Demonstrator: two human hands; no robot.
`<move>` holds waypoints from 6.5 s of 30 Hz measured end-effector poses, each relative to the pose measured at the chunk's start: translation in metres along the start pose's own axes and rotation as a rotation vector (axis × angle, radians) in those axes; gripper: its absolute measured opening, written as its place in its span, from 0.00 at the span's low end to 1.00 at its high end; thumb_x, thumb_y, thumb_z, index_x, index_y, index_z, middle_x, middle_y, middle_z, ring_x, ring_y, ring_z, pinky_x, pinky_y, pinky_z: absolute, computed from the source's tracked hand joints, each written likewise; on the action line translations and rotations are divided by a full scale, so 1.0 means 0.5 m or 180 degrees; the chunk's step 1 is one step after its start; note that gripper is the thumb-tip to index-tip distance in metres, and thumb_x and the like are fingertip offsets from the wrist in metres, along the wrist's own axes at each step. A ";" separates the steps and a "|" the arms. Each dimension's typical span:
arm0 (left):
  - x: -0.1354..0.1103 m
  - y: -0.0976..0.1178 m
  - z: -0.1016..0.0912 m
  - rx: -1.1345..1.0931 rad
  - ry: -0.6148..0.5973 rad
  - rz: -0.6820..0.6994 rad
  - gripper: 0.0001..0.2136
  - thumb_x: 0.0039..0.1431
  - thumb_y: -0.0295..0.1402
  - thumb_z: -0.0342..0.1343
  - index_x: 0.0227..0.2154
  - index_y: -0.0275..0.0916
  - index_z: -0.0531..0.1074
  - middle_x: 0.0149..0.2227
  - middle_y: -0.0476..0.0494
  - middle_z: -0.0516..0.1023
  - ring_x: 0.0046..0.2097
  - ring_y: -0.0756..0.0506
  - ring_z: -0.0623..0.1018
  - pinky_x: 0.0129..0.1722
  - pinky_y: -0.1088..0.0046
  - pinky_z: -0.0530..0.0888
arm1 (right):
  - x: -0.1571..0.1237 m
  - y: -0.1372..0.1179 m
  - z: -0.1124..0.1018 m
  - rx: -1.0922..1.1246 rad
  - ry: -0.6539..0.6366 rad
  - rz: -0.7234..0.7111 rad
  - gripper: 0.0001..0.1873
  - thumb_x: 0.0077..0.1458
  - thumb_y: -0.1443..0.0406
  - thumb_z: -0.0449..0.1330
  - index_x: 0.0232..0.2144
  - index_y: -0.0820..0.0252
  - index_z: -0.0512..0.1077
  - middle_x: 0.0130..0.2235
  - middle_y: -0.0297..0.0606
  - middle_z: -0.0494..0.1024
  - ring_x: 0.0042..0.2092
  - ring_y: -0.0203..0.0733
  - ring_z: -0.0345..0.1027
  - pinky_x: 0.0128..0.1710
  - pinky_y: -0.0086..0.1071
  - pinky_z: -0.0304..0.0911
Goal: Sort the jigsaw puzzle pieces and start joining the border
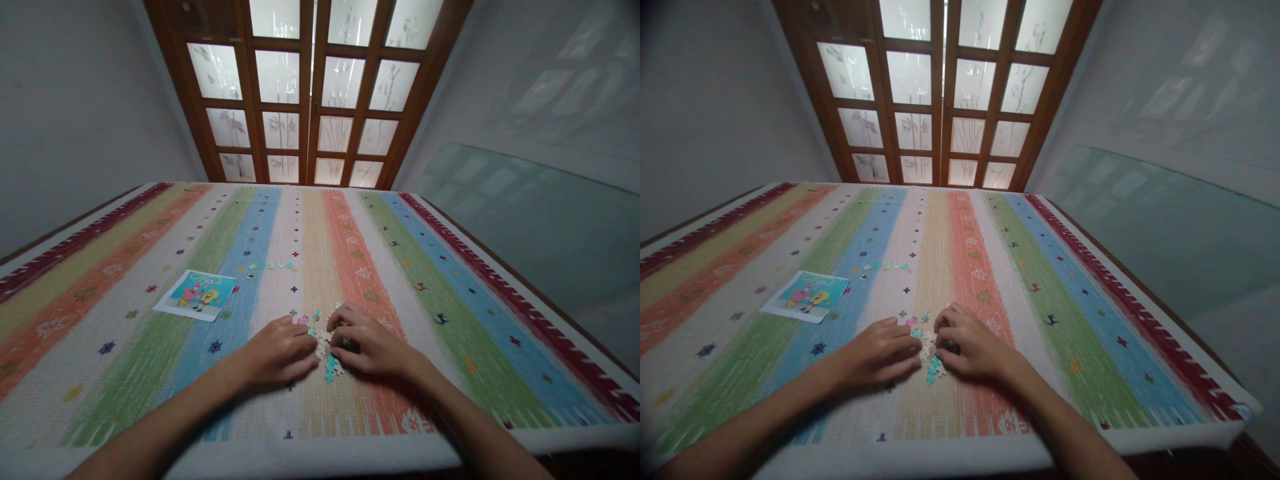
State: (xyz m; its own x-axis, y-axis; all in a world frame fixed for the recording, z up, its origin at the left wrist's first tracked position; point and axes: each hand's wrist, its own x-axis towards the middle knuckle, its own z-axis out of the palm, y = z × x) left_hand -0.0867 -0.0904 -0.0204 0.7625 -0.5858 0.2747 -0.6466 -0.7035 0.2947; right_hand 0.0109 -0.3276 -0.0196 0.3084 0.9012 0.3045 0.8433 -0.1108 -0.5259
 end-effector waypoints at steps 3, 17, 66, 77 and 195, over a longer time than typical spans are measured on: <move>-0.002 -0.002 0.013 0.0079 -0.0075 -0.0091 0.11 0.72 0.37 0.52 0.34 0.40 0.72 0.31 0.48 0.76 0.32 0.46 0.74 0.37 0.66 0.67 | -0.001 0.001 -0.005 -0.0033 0.0007 0.0046 0.03 0.60 0.70 0.63 0.33 0.59 0.75 0.44 0.44 0.75 0.46 0.47 0.67 0.47 0.42 0.65; 0.000 -0.008 0.008 -0.0243 -0.0018 -0.0215 0.06 0.67 0.30 0.50 0.32 0.41 0.67 0.30 0.49 0.75 0.32 0.46 0.72 0.36 0.66 0.66 | -0.001 0.002 -0.005 -0.0140 0.0079 0.0133 0.06 0.60 0.72 0.59 0.32 0.59 0.72 0.41 0.43 0.74 0.44 0.46 0.66 0.44 0.40 0.64; -0.026 -0.110 -0.048 0.1419 0.0181 -0.2200 0.20 0.72 0.41 0.44 0.38 0.35 0.77 0.49 0.28 0.78 0.34 0.41 0.77 0.31 0.66 0.70 | 0.005 -0.009 -0.004 -0.0084 -0.0060 0.0169 0.07 0.62 0.70 0.57 0.32 0.56 0.67 0.35 0.40 0.73 0.40 0.47 0.64 0.41 0.41 0.62; -0.037 -0.126 -0.038 0.1124 0.0248 -0.2276 0.16 0.70 0.43 0.49 0.41 0.37 0.77 0.51 0.30 0.76 0.39 0.39 0.79 0.35 0.65 0.74 | 0.003 -0.011 -0.004 -0.0114 -0.0118 0.0173 0.07 0.60 0.72 0.58 0.31 0.56 0.68 0.36 0.40 0.74 0.41 0.47 0.66 0.42 0.41 0.63; -0.009 -0.098 -0.002 0.0103 0.0826 -0.1194 0.17 0.71 0.31 0.47 0.57 0.36 0.74 0.38 0.39 0.77 0.38 0.44 0.77 0.41 0.66 0.75 | 0.003 0.016 -0.002 -0.0497 0.0583 0.0102 0.08 0.66 0.69 0.53 0.37 0.58 0.73 0.37 0.43 0.75 0.40 0.47 0.67 0.40 0.40 0.63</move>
State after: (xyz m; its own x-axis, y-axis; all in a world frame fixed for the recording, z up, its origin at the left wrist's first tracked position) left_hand -0.0583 -0.0531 -0.0353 0.9109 -0.1707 0.3757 -0.3225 -0.8625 0.3900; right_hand 0.0186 -0.3279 -0.0224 0.3987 0.8067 0.4362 0.8852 -0.2143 -0.4129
